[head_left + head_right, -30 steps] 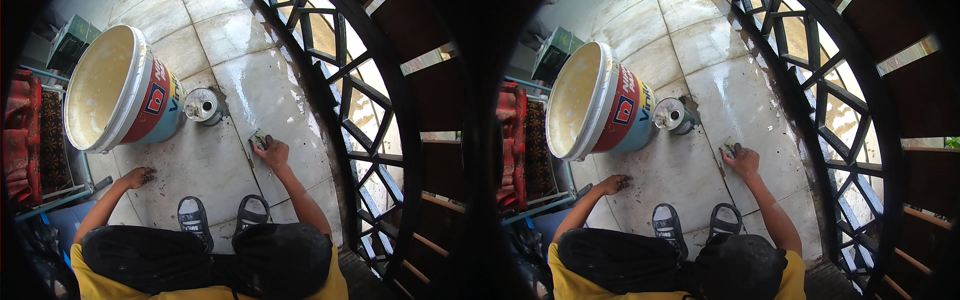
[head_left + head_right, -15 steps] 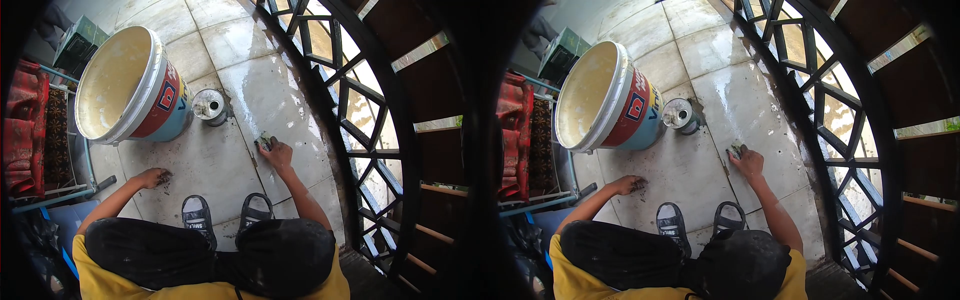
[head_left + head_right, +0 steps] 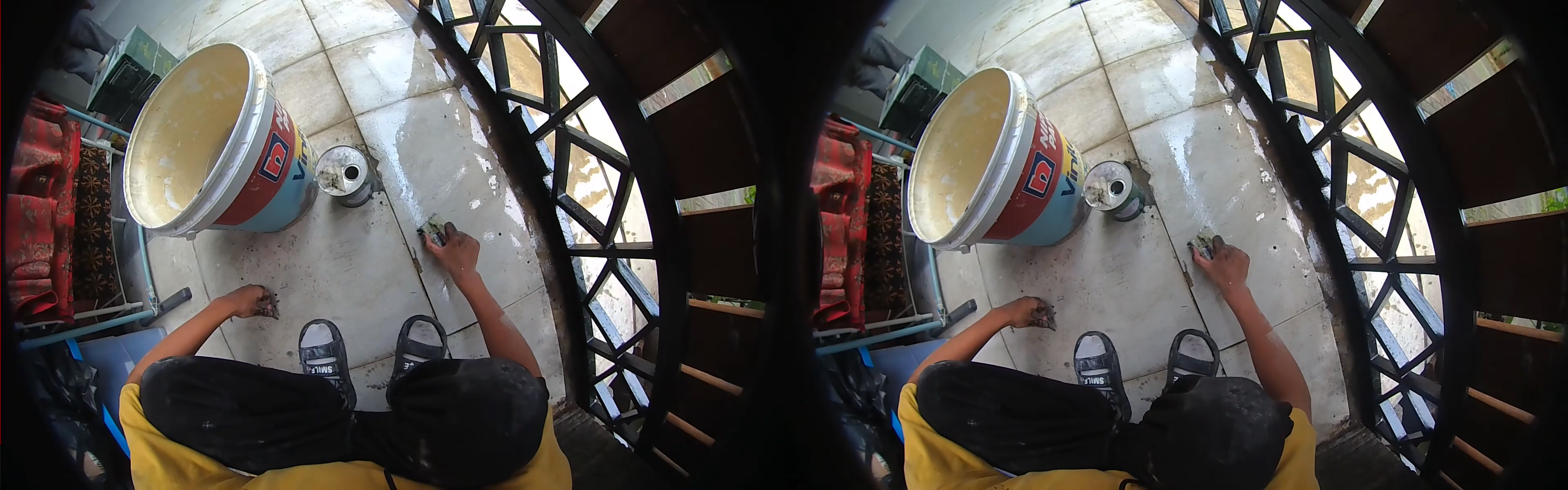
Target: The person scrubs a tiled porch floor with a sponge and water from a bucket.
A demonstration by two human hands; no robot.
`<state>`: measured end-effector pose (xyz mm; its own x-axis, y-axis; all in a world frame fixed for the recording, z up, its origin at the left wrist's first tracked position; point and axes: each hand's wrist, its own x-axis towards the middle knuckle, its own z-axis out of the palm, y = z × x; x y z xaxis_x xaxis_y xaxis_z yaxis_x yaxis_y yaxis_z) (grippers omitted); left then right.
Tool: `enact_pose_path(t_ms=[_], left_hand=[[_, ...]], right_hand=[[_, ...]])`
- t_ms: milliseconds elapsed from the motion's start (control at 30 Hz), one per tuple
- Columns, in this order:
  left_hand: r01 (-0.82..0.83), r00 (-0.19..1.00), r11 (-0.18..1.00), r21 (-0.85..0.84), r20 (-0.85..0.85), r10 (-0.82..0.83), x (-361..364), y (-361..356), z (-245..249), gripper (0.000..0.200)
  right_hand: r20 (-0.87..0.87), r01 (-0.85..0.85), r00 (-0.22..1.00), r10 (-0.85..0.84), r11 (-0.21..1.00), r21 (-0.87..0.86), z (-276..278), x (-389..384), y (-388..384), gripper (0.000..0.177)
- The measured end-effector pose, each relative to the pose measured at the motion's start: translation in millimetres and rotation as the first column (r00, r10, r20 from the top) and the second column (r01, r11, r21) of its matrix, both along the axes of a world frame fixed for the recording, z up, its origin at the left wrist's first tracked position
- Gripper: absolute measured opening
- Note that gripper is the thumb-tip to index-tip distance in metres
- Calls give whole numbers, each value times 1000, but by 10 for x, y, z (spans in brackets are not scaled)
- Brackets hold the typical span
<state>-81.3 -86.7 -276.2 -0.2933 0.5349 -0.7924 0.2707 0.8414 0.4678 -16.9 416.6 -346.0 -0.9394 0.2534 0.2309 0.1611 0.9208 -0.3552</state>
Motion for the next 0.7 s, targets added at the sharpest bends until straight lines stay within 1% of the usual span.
enact_pose_path(t_ms=[33, 100, 167, 233, 367, 433, 467, 500, 533, 567, 600, 633, 700], left_hand=[[9, 1000, 1000, 24, -4, -9, -7, 20, 12, 19], [23, 1000, 1000, 6, -4, -23, -21, 54, 42, 20], [40, 999, 999, -11, -3, -40, -37, 94, 86, 22], [20, 1000, 1000, -4, 25, -20, -47, 117, 116, 21], [-16, 1000, 999, 39, 24, 15, -38, 78, 95, 17], [-67, 995, 998, 16, 76, 66, -43, 82, 105, 17], [-57, 996, 998, 16, 72, 56, -44, 78, 104, 17], [-19, 999, 1000, 19, 34, 19, -50, 74, 102, 19], [18, 1000, 1000, 19, 2, -18, -47, 71, 97, 21], [25, 1000, 1000, 18, 5, -25, -35, 115, 145, 21], [-31, 1000, 999, 34, -4, 31, -15, 150, 204, 23], [-88, 996, 995, 49, -12, 88, 1, 172, 246, 26], [-88, 996, 996, 27, -15, 88, 12, 66, 118, 29]], right_hand=[[-14, 3, 1000, -3, 1000, -22, -7, -3, 0, 48], [-30, 4, 1000, -6, 999, -43, -17, -3, 1, 48], [3, 21, 1000, -21, 999, -31, -2, 4, -4, 48], [19, 17, 1000, -17, 999, -29, 10, 8, -11, 48], [74, 28, 997, -25, 999, -43, 61, -5, -17, 46], [56, 21, 998, -19, 999, -39, 88, -3, -15, 47], [43, 13, 999, -11, 999, -36, 92, 1, -9, 49], [40, 24, 999, -23, 999, -35, 77, -42, 41, 49], [96, 33, 995, -31, 999, -19, 40, -111, 132, 51], [154, 36, 987, -35, 999, -3, 82, -205, 218, 53], [204, 96, 974, -96, 995, 10, 139, -316, 353, 56], [179, 147, 973, -147, 989, 18, 64, -426, 499, 55], [136, 149, 979, -151, 989, 24, -19, -586, 760, 54]])
